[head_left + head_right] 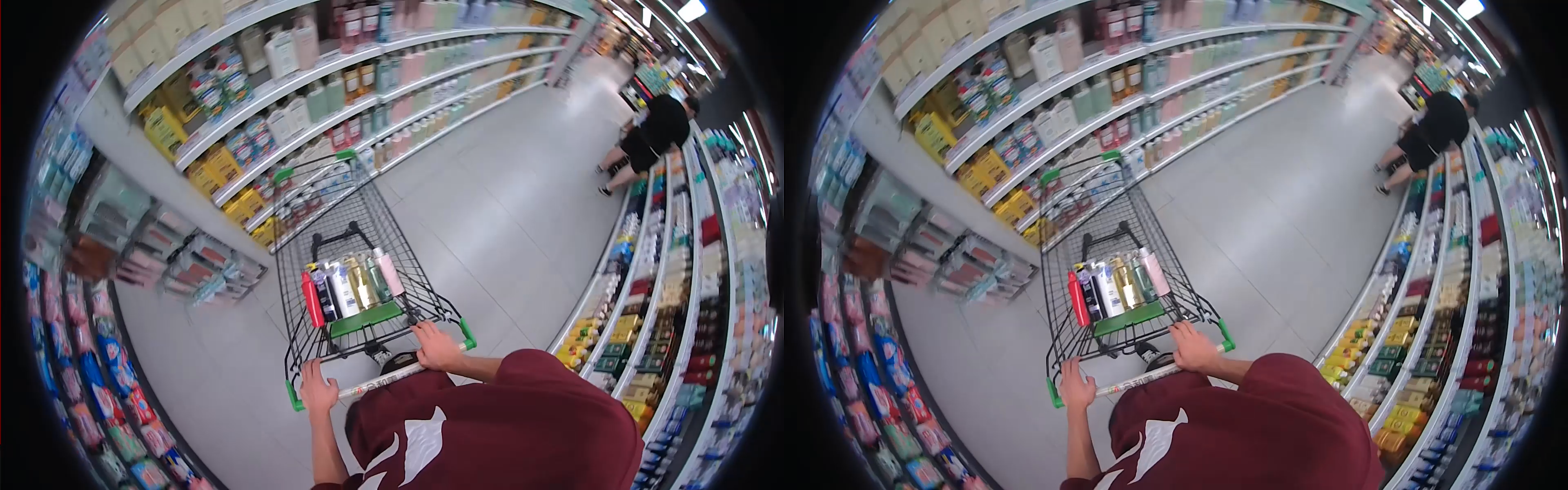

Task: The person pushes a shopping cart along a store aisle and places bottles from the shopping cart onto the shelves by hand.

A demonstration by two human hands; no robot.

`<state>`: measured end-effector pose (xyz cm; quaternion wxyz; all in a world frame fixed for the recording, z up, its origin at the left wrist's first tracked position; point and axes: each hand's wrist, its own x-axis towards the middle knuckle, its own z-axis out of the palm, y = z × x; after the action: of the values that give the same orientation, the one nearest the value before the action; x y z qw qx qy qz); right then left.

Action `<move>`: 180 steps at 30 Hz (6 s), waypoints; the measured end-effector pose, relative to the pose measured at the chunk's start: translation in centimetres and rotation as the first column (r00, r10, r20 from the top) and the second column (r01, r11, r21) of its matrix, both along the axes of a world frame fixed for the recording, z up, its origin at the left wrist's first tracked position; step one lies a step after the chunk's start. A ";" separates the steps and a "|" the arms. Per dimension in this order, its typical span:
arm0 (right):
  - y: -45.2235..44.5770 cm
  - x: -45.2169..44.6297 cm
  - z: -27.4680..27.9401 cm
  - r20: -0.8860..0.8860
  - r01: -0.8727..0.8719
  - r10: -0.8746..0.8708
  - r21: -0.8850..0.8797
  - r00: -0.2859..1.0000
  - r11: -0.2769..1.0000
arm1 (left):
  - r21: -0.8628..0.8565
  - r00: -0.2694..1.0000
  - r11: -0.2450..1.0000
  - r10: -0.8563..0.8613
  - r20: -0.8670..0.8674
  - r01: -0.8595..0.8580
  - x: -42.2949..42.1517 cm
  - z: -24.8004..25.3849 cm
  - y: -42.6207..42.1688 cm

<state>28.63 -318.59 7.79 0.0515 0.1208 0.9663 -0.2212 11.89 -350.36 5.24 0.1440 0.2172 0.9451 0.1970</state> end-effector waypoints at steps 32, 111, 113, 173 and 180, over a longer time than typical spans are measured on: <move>-20.2 -12.5 -3.1 -0.092 0.428 -0.421 0.082 0.903 0.900 | 0.197 0.893 0.871 -0.434 -0.121 0.450 -27.8 -0.8 -11.3; -23.7 -20.4 -5.3 -0.060 0.705 -0.708 0.185 0.704 0.685 | 0.467 0.832 0.752 -0.552 0.058 0.466 -39.2 -1.2 -10.6; -24.6 -20.8 -5.1 -0.124 0.692 -0.682 0.176 0.721 0.700 | 0.412 0.855 0.790 -0.516 0.048 0.453 -39.4 -0.6 -10.9; -16.3 -30.7 -2.3 0.062 0.779 -0.778 0.014 0.625 0.627 | 0.187 0.793 0.773 -0.604 -0.078 0.607 -48.2 1.0 9.6; -14.8 -32.1 -1.5 0.140 0.761 -0.767 0.104 0.626 0.640 | 0.138 0.740 0.728 -0.666 -0.090 0.672 -48.9 1.2 11.6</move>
<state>-3.45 -333.38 6.31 0.0333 0.5382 0.8195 -0.1939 -37.02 -338.74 6.40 0.1711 0.5569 0.7868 0.2038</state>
